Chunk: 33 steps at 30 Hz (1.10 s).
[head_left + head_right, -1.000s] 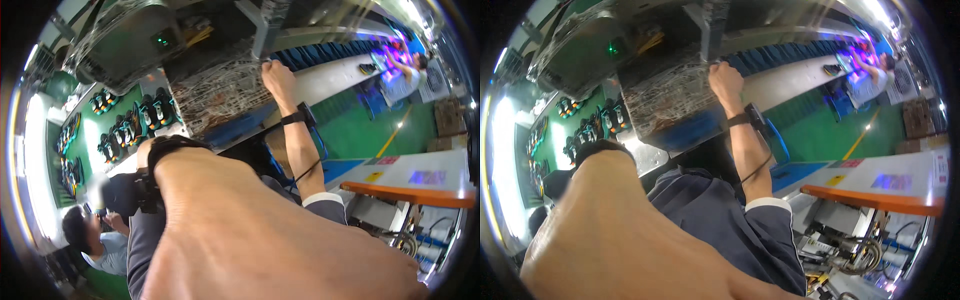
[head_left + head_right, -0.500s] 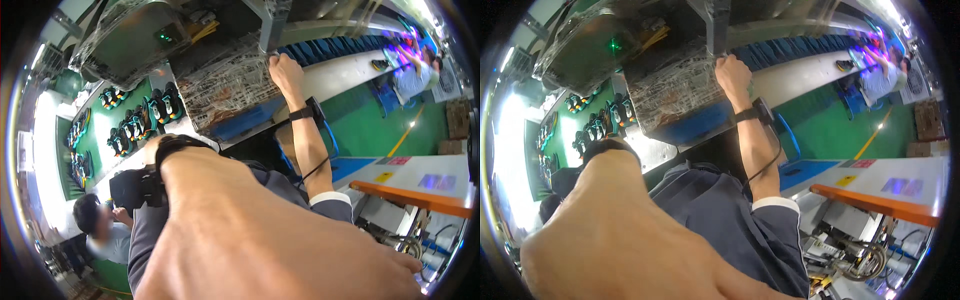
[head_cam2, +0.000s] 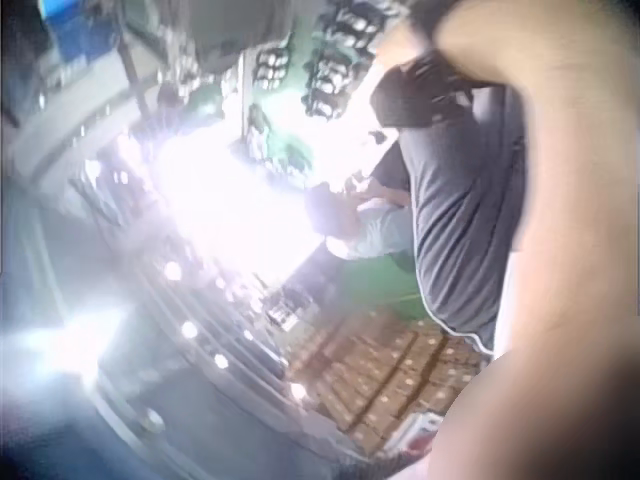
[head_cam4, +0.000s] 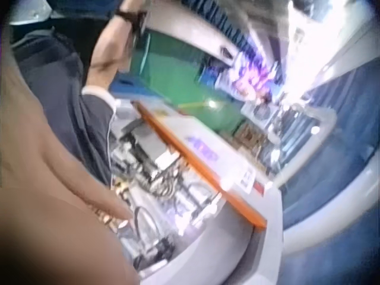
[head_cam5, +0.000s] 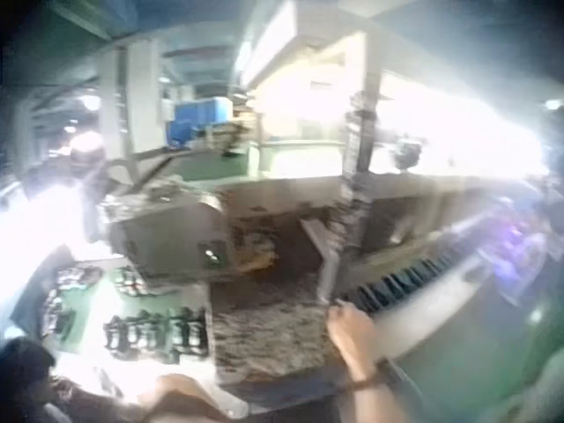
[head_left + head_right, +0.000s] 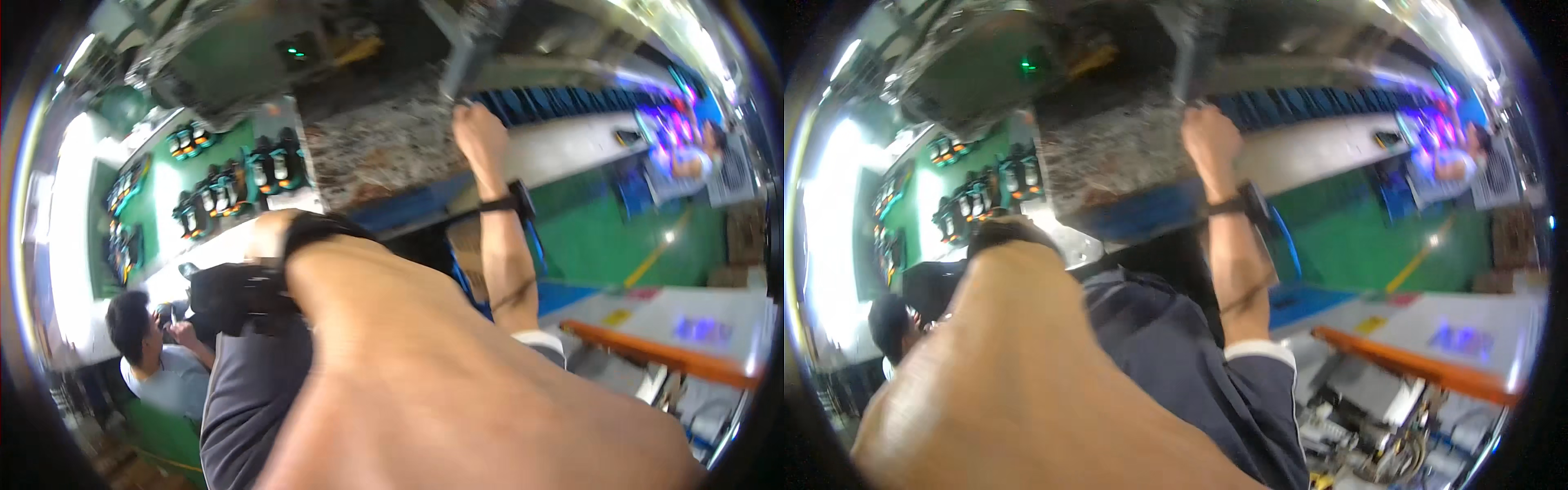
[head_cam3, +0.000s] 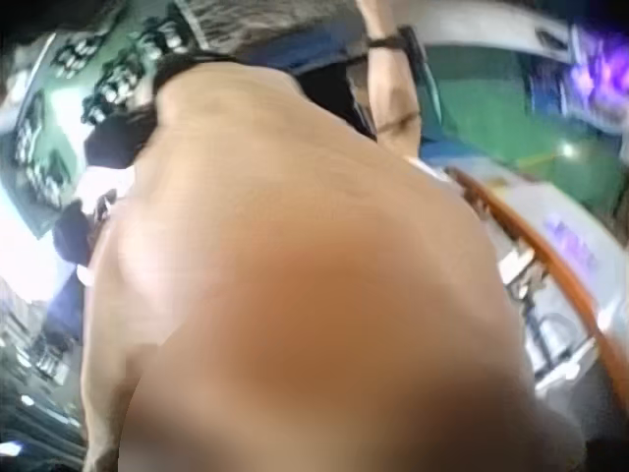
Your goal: Operating an industrial machine to shape and process footwear on an assembly line.
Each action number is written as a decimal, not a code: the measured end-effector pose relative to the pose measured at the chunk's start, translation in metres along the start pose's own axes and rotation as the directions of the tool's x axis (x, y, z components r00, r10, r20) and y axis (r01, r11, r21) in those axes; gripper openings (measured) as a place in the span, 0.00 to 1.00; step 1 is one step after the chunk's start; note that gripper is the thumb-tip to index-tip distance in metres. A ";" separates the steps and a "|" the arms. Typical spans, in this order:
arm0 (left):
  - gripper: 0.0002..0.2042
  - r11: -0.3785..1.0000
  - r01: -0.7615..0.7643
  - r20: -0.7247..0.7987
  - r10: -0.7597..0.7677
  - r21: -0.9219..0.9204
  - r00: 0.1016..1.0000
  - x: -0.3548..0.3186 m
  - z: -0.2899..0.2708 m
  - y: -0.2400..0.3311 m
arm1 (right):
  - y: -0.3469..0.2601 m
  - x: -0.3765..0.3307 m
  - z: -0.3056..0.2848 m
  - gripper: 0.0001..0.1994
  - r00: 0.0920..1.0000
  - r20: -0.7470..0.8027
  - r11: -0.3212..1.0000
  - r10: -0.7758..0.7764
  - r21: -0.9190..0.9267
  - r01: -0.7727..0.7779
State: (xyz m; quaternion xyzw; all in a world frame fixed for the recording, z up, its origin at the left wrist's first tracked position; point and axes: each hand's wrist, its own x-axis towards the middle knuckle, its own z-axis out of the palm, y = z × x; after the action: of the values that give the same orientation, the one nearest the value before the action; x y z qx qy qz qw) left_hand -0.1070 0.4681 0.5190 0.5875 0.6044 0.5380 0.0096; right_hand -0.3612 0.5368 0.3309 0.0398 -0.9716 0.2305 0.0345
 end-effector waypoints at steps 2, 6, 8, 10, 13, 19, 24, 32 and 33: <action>0.23 0.996 0.034 -0.050 -0.030 0.088 0.998 -0.001 0.001 0.013 | -0.013 0.004 0.010 0.22 0.996 -0.067 0.997 -0.060 0.042 0.063; 0.23 0.991 0.070 -0.032 -0.067 0.115 0.997 -0.003 -0.010 0.012 | -0.005 0.004 0.009 0.21 0.996 -0.084 0.999 -0.024 0.040 0.028; 0.22 0.987 0.075 -0.021 -0.073 0.139 0.997 0.000 -0.014 0.014 | 0.001 0.006 0.010 0.21 0.991 -0.122 0.997 -0.055 0.037 0.060; 0.22 0.985 0.080 -0.006 -0.080 0.156 0.997 0.004 -0.015 0.016 | 0.012 0.008 0.009 0.21 0.987 -0.153 0.998 -0.046 0.035 0.052; 0.22 0.965 0.111 -0.026 -0.108 0.238 0.994 0.015 -0.016 0.028 | 0.007 0.006 0.010 0.20 0.977 -0.186 0.991 -0.106 0.059 0.119; 0.22 0.760 0.400 -0.262 -0.305 0.513 0.916 0.046 -0.015 0.077 | -0.003 -0.001 0.017 0.18 0.961 -0.253 0.983 -0.115 0.109 0.147; 0.21 0.373 0.811 -0.631 -0.509 0.451 0.586 0.077 0.002 0.107 | 0.011 -0.005 0.016 0.15 0.924 -0.363 0.978 -0.120 0.115 0.172; 0.25 0.688 0.386 -0.243 -0.300 0.615 0.922 0.049 -0.022 0.084 | 0.012 -0.005 0.014 0.15 0.922 -0.367 0.971 -0.121 0.150 0.188; 0.26 0.723 0.337 -0.202 -0.270 0.603 0.941 0.048 -0.022 0.084 | 0.011 -0.004 0.011 0.14 0.924 -0.362 0.969 -0.122 0.159 0.190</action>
State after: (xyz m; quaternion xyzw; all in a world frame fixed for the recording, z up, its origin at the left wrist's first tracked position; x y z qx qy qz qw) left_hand -0.0779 0.4663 0.6138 0.4218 0.8367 0.3245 -0.1295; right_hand -0.3588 0.5422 0.3157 0.0788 -0.9171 0.3224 0.2210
